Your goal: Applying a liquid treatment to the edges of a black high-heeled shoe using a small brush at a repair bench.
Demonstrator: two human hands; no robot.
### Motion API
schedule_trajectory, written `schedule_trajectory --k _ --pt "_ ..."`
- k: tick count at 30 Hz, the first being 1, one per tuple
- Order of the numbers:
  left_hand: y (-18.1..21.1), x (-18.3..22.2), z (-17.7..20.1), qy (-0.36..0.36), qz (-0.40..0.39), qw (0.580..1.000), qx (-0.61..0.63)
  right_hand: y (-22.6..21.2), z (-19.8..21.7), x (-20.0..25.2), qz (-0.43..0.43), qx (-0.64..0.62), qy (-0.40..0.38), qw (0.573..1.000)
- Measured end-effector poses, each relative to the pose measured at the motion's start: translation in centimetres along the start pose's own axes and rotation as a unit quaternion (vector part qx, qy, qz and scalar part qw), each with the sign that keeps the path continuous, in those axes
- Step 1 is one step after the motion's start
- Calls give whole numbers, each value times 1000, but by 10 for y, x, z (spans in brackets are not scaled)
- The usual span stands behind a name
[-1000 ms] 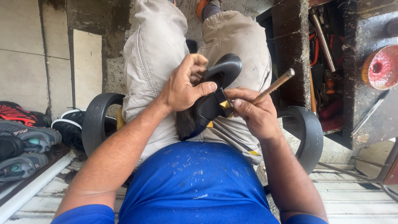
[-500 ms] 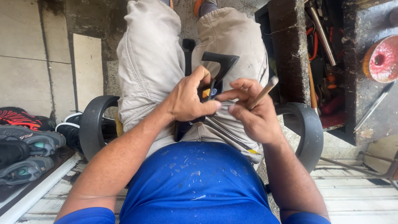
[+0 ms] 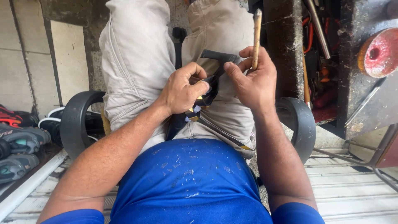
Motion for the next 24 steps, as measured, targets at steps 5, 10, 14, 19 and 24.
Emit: schedule_trajectory --k 5,10,14,19,24 --pt "-23 -4 -8 22 32 991 127 -6 4 -6 11 40 -29 999" --pt "-25 -7 -8 -60 37 992 102 -18 4 -4 -7 86 -45 995" --pt "-21 -5 -9 -77 23 994 72 -18 6 -5 -14 115 -51 992" --pt "-14 3 -12 -24 36 998 52 -17 12 -1 -21 144 -44 988" --pt "2 11 -9 45 -22 999 -8 -28 51 22 106 13 49 993"
Point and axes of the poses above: each hand's wrist, its own x-axis away from the middle knuckle, its own z-axis out of the back of the hand, y = z × x, the point moved 7 cm from there along -x, towards the middle knuckle, and after that the axes turned 6 degrees about -z, right-handed, at the moved point
